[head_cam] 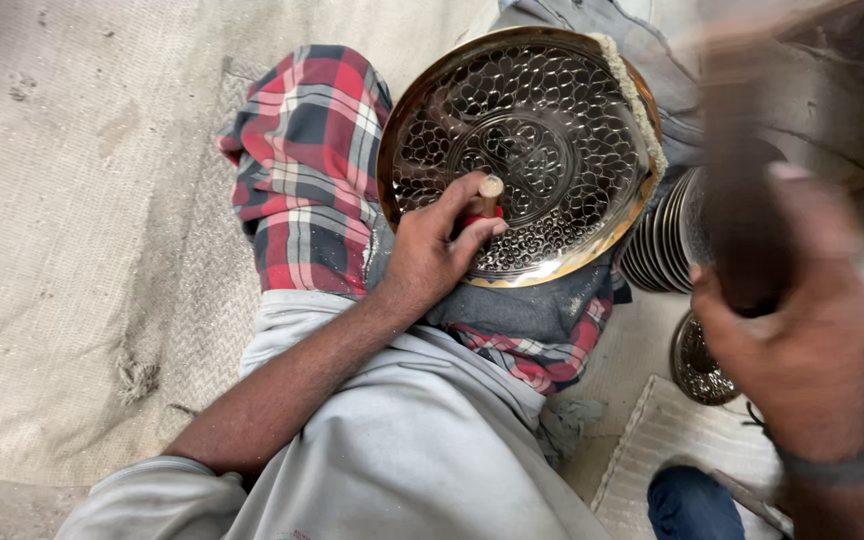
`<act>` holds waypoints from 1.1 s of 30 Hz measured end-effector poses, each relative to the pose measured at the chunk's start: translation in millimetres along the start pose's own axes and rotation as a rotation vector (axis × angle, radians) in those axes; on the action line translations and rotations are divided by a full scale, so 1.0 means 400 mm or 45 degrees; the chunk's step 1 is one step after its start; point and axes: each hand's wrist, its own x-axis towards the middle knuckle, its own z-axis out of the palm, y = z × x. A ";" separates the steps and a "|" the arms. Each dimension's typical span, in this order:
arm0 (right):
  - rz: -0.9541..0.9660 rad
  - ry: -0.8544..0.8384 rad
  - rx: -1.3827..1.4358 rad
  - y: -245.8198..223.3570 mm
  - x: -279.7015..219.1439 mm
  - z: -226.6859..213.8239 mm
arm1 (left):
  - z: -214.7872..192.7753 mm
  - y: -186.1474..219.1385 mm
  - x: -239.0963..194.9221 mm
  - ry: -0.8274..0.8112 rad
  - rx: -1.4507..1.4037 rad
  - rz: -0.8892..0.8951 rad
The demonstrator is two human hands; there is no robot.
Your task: The person sits on the floor and uses a hammer and chisel to emboss a decorative pattern onto a brass plate. The plate rests on a cushioned cloth on the lap, and the person repeatedly strikes the chisel to create a textured surface.
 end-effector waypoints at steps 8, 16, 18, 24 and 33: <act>0.160 0.010 -0.167 0.036 -0.030 0.030 | -0.006 -0.010 -0.001 -0.123 -0.048 -0.005; 0.079 0.210 0.281 0.130 -0.081 0.090 | -0.009 -0.004 0.017 -0.239 -0.005 -0.030; 0.027 0.100 0.012 0.132 -0.077 0.088 | -0.008 -0.003 0.022 -0.221 0.002 0.003; 0.105 -0.019 -0.093 0.094 -0.083 0.066 | -0.003 -0.015 0.020 -0.245 0.021 0.000; 0.160 -0.135 -0.294 0.105 -0.104 0.080 | -0.006 -0.023 0.021 -0.269 0.019 0.006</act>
